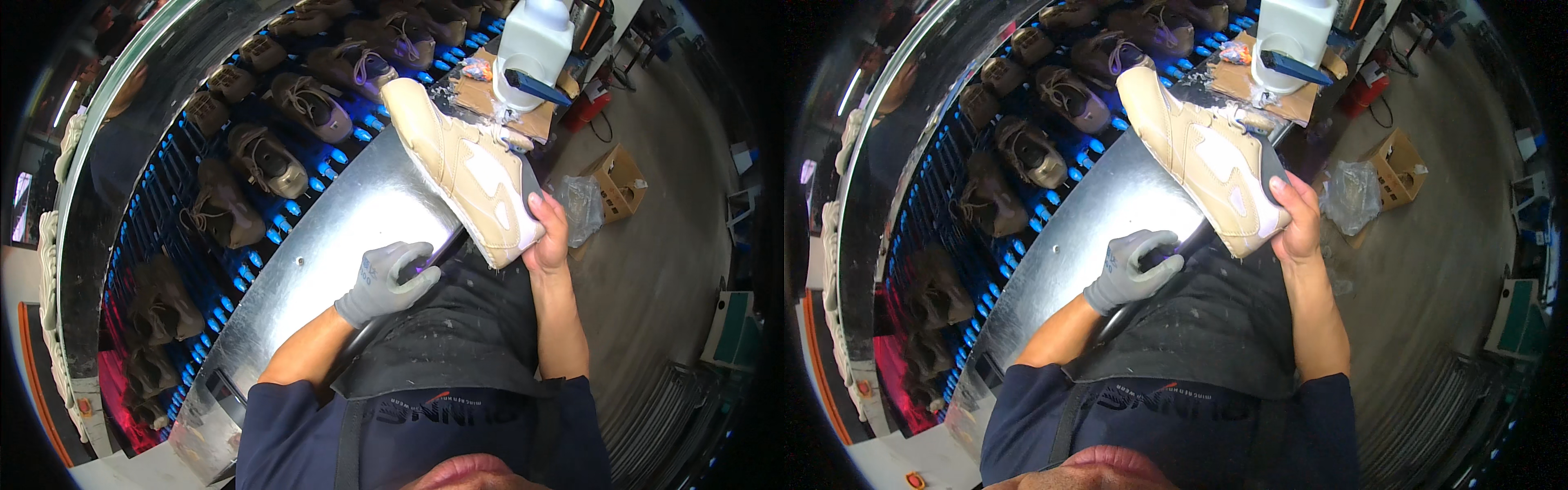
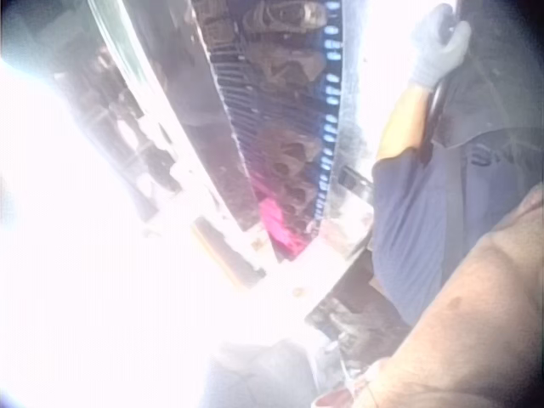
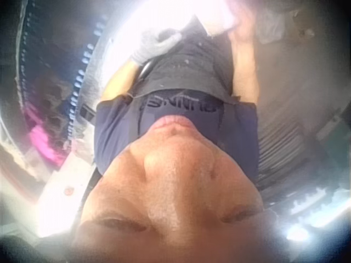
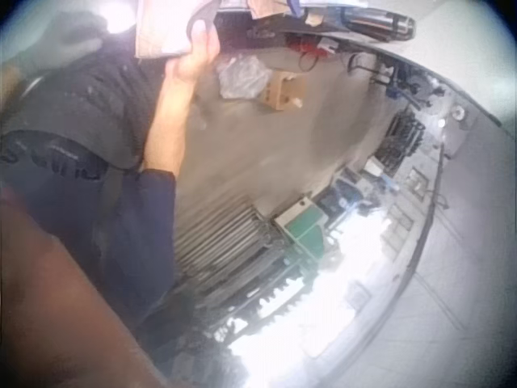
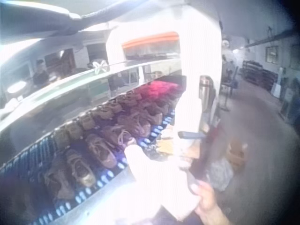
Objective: The person scrubs a beige sneaker with a blue brush, repeatedly dipping the brush into a white liquid container and cleaning different areas of the shoe. The person handles multiple shoes on a conveyor belt, rotating each shoe to access different sides while scrubbing.
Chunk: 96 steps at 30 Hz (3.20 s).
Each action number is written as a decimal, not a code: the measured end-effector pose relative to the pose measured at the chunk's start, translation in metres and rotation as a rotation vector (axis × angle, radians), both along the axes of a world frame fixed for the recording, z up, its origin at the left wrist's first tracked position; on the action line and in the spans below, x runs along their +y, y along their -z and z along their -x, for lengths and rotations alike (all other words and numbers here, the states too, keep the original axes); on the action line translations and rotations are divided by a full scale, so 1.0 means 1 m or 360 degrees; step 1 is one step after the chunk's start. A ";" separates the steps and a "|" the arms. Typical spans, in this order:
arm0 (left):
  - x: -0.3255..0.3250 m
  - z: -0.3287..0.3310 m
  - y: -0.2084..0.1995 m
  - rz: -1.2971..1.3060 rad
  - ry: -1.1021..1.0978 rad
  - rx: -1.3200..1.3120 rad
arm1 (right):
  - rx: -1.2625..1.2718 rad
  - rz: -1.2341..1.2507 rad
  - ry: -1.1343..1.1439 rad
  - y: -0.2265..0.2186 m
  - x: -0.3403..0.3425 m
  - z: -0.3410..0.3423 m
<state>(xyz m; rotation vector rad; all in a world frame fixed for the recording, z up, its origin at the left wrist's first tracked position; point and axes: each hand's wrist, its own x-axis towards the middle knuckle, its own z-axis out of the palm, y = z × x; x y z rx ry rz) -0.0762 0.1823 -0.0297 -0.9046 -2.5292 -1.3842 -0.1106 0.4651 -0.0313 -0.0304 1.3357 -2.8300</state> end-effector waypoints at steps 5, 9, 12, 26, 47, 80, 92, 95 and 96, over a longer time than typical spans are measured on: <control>-0.001 0.001 0.002 0.0001 0.0007 0.0027 | 0.0009 -0.0014 -0.0048 0.004 -0.005 -0.002; -0.001 0.000 0.000 0.0008 0.0009 -0.0033 | 0.0002 -0.0045 -0.0052 0.007 -0.007 0.000; -0.001 0.002 0.002 -0.0022 0.0017 -0.0003 | 0.0012 -0.0010 -0.0066 0.010 -0.006 0.000; -0.003 0.007 0.005 0.0016 0.0027 -0.0018 | 0.0036 0.0181 -0.0088 0.024 -0.011 -0.004; 0.088 0.061 -0.108 -0.1454 -0.0073 -0.1264 | 0.2149 -0.2767 0.0784 -0.116 -0.003 0.037; -0.215 -0.091 -0.073 -0.1973 -0.1331 -0.0074 | 0.2323 -0.1919 -0.0463 -0.080 -0.094 -0.009; -0.375 -0.019 -0.086 0.1194 -0.1998 0.0078 | 0.1678 -0.2116 -0.0501 -0.009 -0.079 -0.011; -0.405 -0.011 -0.070 0.1225 -0.1894 0.0126 | 0.1625 -0.2128 -0.0503 -0.008 -0.085 -0.009; -0.415 -0.008 -0.063 0.1125 -0.1849 0.0129 | 0.1606 -0.2134 -0.0505 -0.008 -0.087 -0.008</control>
